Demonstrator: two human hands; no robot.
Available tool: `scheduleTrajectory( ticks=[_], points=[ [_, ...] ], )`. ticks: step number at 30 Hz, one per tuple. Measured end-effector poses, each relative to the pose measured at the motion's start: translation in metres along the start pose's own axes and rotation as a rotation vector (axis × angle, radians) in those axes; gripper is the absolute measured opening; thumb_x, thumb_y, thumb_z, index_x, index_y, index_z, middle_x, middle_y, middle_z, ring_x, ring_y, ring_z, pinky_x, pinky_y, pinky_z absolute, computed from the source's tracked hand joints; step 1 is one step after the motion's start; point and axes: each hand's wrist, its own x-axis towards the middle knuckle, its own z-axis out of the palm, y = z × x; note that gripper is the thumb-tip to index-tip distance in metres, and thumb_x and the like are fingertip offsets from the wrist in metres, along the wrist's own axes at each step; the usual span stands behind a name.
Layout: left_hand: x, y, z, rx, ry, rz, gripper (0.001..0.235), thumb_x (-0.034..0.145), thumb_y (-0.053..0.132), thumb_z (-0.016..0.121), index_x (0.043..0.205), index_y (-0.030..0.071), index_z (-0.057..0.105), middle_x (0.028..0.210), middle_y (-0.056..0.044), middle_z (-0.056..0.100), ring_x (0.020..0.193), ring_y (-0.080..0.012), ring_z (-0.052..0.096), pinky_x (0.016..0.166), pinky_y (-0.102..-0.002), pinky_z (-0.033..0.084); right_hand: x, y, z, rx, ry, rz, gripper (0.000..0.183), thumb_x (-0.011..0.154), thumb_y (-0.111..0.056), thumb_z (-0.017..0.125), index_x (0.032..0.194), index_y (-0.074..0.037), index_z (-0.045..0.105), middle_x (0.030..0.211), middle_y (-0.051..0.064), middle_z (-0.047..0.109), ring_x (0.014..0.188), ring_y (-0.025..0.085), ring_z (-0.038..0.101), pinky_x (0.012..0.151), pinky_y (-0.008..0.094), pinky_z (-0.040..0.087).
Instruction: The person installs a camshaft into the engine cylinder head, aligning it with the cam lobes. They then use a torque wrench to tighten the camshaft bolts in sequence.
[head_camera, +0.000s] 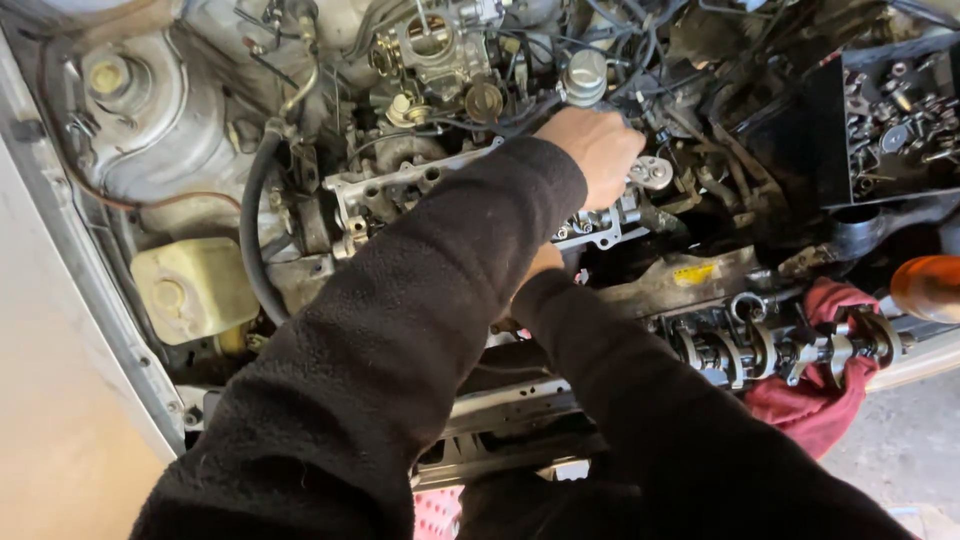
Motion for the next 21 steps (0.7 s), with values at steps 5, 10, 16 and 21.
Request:
scheduleTrajectory(
  ticks=[5, 10, 16, 21],
  points=[
    [-0.001, 0.005, -0.015, -0.057, -0.031, 0.065, 0.041, 0.072, 0.015, 0.070, 0.110, 0.001, 0.066, 0.072, -0.020, 0.070, 0.065, -0.0384, 0.071, 0.057, -0.050, 0.056, -0.004, -0.012, -0.008, 0.002, 0.042, -0.017, 0.064, 0.096, -0.051, 0.053, 0.149, -0.016, 0.049, 0.159, 0.012, 0.042, 0.151, 0.031, 0.031, 0.122, 0.039, 0.023],
    [0.001, 0.005, -0.014, -0.086, -0.049, 0.107, 0.036, 0.076, 0.016, 0.069, 0.110, 0.003, 0.068, 0.073, -0.018, 0.071, 0.069, -0.0354, 0.072, 0.063, -0.049, 0.057, -0.003, -0.008, -0.006, 0.006, 0.083, -0.021, 0.062, 0.097, -0.050, 0.053, 0.148, -0.015, 0.050, 0.158, 0.012, 0.044, 0.149, 0.031, 0.034, 0.121, 0.040, 0.025],
    [0.005, 0.009, -0.009, -0.036, -0.070, 0.104, 0.029, 0.080, 0.017, 0.066, 0.105, 0.004, 0.071, 0.073, -0.016, 0.071, 0.062, -0.0312, 0.071, 0.058, -0.047, 0.056, -0.001, 0.001, -0.005, -0.001, 0.130, -0.033, 0.060, 0.097, -0.049, 0.053, 0.146, -0.015, 0.052, 0.155, 0.013, 0.046, 0.147, 0.032, 0.036, 0.119, 0.041, 0.027],
    [0.006, 0.004, -0.001, -0.042, -0.116, 0.105, 0.031, 0.083, 0.013, 0.062, 0.110, 0.002, 0.069, 0.070, -0.014, 0.070, 0.053, -0.0251, 0.070, 0.050, -0.042, 0.056, -0.001, 0.035, 0.017, -0.002, 0.157, -0.052, 0.058, 0.098, -0.047, 0.054, 0.145, -0.014, 0.053, 0.154, 0.014, 0.048, 0.145, 0.032, 0.038, 0.118, 0.041, 0.029]
  ],
)
